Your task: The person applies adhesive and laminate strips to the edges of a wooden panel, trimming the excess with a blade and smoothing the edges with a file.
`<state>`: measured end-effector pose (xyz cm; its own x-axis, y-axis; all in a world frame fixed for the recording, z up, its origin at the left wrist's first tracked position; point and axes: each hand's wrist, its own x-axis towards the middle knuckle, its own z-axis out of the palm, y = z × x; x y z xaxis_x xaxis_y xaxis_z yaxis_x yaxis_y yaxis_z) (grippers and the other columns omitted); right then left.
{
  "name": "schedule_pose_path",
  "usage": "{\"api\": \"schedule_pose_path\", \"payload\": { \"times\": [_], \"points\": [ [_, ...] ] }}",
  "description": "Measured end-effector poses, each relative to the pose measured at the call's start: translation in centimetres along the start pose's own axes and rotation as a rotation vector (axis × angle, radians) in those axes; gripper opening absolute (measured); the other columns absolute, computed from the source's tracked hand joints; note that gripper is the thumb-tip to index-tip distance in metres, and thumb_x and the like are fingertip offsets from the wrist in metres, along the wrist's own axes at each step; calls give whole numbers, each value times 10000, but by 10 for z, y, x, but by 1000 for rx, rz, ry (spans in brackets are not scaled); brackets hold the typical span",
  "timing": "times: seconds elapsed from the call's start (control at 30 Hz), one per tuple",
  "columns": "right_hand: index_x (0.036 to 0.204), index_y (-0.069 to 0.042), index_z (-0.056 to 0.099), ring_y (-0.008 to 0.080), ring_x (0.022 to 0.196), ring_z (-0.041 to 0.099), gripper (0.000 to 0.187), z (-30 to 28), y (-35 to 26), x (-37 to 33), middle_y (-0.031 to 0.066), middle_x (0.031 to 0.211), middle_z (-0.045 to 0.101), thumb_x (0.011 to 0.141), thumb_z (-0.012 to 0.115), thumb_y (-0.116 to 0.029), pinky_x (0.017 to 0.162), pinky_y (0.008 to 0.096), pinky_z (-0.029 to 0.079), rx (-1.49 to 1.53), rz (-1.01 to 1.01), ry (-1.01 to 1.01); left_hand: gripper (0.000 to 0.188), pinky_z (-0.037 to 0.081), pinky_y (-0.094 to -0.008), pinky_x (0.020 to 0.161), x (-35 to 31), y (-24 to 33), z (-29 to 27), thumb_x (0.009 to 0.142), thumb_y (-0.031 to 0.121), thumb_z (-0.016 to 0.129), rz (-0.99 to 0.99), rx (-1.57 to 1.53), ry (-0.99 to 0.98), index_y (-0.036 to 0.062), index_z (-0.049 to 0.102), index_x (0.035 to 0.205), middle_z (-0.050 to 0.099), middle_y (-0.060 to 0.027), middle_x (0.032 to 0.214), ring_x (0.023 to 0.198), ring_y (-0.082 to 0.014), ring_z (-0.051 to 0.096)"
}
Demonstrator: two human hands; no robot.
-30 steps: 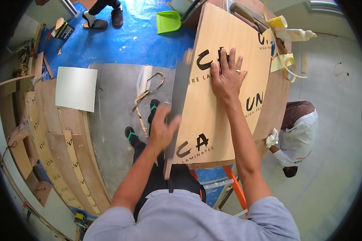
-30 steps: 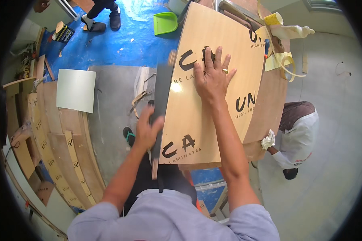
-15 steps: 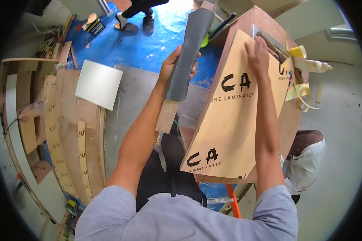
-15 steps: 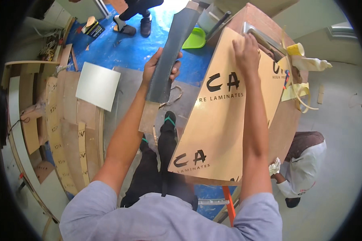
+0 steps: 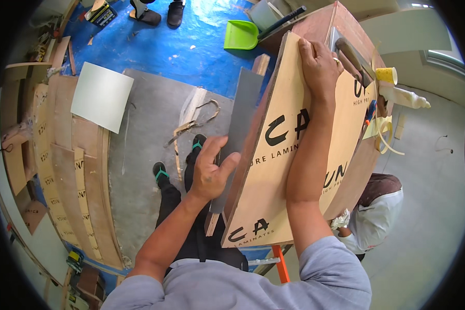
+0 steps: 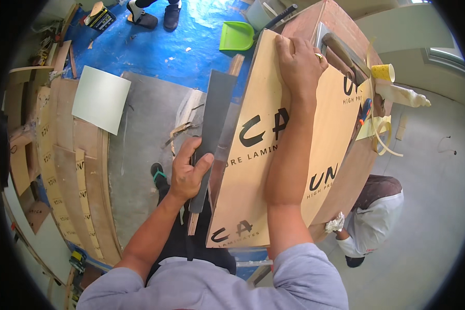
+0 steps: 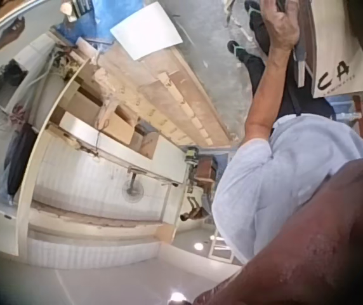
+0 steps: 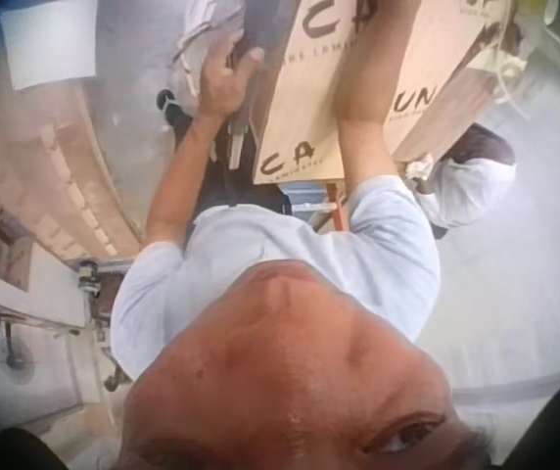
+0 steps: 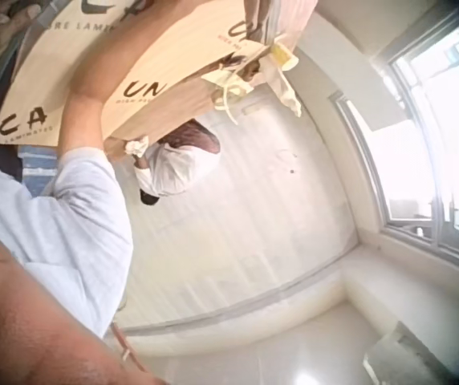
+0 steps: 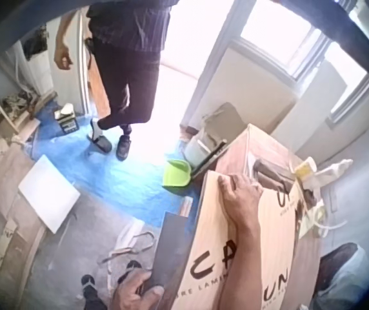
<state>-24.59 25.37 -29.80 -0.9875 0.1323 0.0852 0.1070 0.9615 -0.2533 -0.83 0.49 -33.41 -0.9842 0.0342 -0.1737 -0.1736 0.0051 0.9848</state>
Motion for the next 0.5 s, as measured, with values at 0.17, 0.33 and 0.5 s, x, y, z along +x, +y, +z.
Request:
{"api": "schedule_pose_path", "payload": {
  "times": [0.17,0.33,0.5],
  "points": [
    [1190,-103,734,376,1307,553,533,-4,-2,1,117,1264,707,1046,486,-552,1177,547,210,-15,24,-47,333,508,-411,880,59,14,41,939,144,754,174,-2,71,-45,636,1187,650,-193,1057,985,-353,637],
    [1160,-86,727,371,1284,570,514,2,-12,-6,130,1221,712,1037,516,-539,1170,541,224,4,-109,39,333,486,-401,1015,218,30,62,1001,194,652,284,169,165,-32,669,1244,680,-223,1230,1126,-299,648],
    [1086,-80,750,369,1284,568,497,-3,-17,3,120,1179,721,1031,546,-530,1168,515,235,63,-6,22,461,491,-420,1017,160,15,55,994,278,682,91,53,98,-49,627,1314,656,-221,1304,1182,-359,637]
  ]
}}
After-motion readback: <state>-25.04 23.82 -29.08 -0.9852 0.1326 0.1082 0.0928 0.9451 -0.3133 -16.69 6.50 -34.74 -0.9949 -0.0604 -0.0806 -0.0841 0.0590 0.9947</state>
